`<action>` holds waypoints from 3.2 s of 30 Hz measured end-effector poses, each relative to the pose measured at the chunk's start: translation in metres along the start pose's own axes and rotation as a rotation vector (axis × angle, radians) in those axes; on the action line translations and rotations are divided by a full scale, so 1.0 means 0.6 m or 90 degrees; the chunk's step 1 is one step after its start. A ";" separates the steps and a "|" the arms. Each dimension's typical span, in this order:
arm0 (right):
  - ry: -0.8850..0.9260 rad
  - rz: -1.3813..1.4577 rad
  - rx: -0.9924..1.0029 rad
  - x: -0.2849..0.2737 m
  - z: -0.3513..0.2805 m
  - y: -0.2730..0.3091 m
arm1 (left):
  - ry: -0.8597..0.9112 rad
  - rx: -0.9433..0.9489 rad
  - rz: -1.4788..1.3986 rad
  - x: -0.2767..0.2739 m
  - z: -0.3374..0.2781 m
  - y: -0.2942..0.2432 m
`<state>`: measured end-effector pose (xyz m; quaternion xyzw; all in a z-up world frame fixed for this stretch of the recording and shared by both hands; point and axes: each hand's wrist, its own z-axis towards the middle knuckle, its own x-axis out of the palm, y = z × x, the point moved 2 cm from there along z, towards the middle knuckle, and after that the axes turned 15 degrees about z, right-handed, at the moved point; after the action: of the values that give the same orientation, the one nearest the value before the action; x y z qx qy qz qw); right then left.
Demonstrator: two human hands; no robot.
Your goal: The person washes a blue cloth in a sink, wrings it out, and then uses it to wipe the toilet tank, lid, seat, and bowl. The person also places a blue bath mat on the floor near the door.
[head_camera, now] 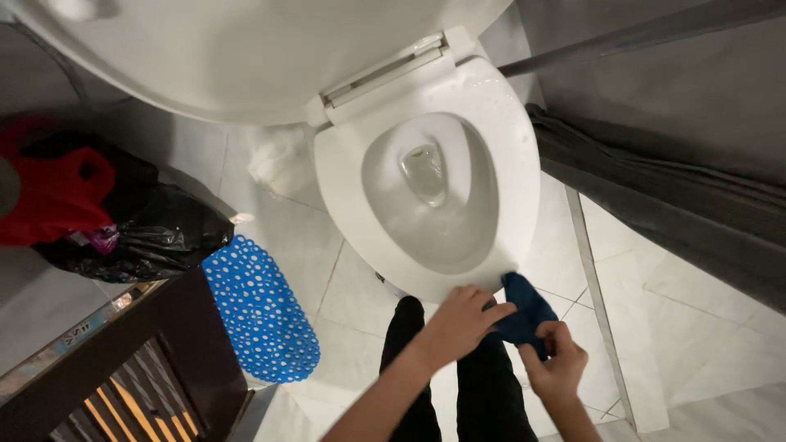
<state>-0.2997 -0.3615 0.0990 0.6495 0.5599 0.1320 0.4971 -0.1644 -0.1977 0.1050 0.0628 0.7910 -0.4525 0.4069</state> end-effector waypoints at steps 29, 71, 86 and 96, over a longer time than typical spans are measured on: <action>-0.055 -0.506 -0.649 0.299 0.590 0.130 | -0.199 -0.222 0.582 -0.109 0.370 0.281; 0.049 -0.467 -0.643 0.272 0.497 0.279 | -0.196 -0.186 0.387 -0.109 0.290 0.256; 0.359 0.039 -0.317 0.211 0.275 0.322 | -0.383 -0.285 -0.474 -0.157 0.064 0.171; 0.224 0.048 -0.691 0.231 0.321 0.448 | -0.767 -0.170 -0.179 -0.341 0.052 0.162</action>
<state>0.0479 -0.3056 0.1683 0.2888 0.4626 0.5246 0.6537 0.0348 -0.1101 0.1758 -0.3590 0.4732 -0.3547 0.7220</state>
